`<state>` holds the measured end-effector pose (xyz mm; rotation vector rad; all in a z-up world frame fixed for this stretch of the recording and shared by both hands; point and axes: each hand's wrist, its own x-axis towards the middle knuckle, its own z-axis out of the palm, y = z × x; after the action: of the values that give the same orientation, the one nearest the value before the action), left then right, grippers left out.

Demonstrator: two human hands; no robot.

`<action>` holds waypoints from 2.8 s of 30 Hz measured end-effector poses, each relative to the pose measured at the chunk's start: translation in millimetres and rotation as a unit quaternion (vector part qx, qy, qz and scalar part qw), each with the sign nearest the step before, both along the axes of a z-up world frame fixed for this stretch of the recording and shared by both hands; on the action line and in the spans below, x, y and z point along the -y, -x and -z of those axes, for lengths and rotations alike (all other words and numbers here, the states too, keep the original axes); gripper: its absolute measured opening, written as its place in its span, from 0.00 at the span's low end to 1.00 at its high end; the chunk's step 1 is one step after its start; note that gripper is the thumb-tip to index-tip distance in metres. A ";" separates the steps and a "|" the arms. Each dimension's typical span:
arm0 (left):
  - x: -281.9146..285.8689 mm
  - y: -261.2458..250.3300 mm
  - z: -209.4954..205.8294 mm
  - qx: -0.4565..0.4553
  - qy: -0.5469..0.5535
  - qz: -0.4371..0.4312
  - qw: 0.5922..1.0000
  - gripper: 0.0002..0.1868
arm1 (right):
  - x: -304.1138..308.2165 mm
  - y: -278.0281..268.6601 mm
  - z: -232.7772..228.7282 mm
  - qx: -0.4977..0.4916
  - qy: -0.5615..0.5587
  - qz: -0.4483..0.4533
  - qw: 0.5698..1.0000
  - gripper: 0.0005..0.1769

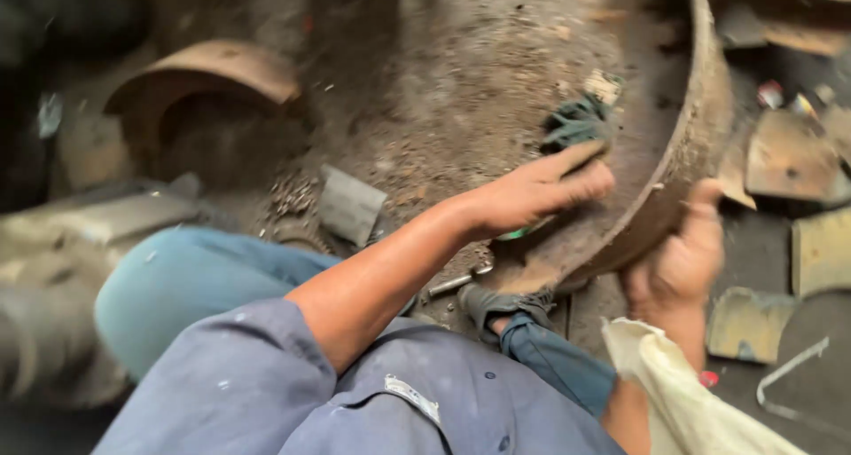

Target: Removing rivets and cleaning a brake shoe component using a hammer, punch, and file.

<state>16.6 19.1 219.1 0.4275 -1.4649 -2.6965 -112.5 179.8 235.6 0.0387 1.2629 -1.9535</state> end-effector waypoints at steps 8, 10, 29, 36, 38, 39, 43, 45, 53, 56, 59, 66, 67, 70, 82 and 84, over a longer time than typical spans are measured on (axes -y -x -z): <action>-40.2 -80.3 175.9 0.184 -0.295 -0.199 0.916 0.51 | 12.5 -21.8 169.9 -0.235 -0.315 -0.073 0.917 0.17; -49.3 -99.6 195.2 0.238 -0.315 -0.258 0.882 0.52 | 20.3 -32.6 196.2 -0.225 -0.325 -0.083 0.915 0.16; -47.7 -48.6 72.5 0.264 0.751 0.037 0.605 0.48 | -111.3 -57.2 301.1 -0.213 -0.492 -0.085 0.840 0.31; -62.2 -53.8 93.6 0.280 0.686 0.079 0.667 0.56 | -84.8 -97.4 286.9 -0.226 -0.364 -0.065 0.901 0.35; -63.4 -49.4 108.7 0.330 0.650 0.105 0.676 0.59 | -88.4 -100.2 282.9 -0.357 -0.424 -0.127 0.822 0.34; -65.3 -46.6 124.4 0.362 0.559 0.096 0.739 0.55 | -91.5 -99.5 279.5 -0.351 -0.452 -0.143 0.808 0.32; -76.1 -52.6 165.1 0.337 0.409 0.015 0.848 0.46 | -75.2 -108.7 251.5 -0.069 -0.399 -0.212 0.890 0.34; -72.3 -66.6 191.6 0.321 0.427 0.029 0.845 0.47 | -61.8 -115.0 249.7 0.041 -0.317 -0.152 0.935 0.30; -39.9 -85.9 139.2 0.154 0.530 0.117 0.826 0.64 | -46.7 -104.2 219.6 0.179 -0.207 -0.081 0.958 0.27; -30.6 -66.2 160.2 0.030 0.615 -0.004 0.788 0.55 | -46.7 -86.8 197.8 0.193 -0.193 -0.061 0.960 0.29; -24.5 -48.8 182.9 0.016 0.556 0.015 0.831 0.41 | -52.7 -73.6 184.5 0.176 -0.140 -0.075 0.971 0.33; -15.5 -41.2 192.6 -0.029 0.560 0.006 0.828 0.37 | -55.8 -60.3 183.3 0.146 -0.113 -0.159 0.970 0.34; -16.0 -40.1 192.4 -0.016 0.534 -0.011 0.846 0.31 | -55.2 -60.5 182.7 0.131 -0.107 -0.155 0.973 0.33; -9.0 -31.6 169.2 0.014 0.523 -0.068 0.849 0.24 | -47.3 -52.8 159.8 0.068 -0.073 -0.177 0.979 0.31; -30.9 -89.9 84.2 0.157 0.496 -0.140 0.843 0.15 | -63.4 -47.2 268.9 -0.345 -0.535 -0.284 0.717 0.27; -31.8 -83.7 84.6 0.149 0.502 -0.144 0.840 0.14 | -53.6 -62.6 265.9 -0.370 -0.563 -0.312 0.670 0.33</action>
<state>100.3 50.9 134.5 0.8741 -2.3585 -1.3553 -49.9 233.4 -30.3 -0.5462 2.4243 -0.3105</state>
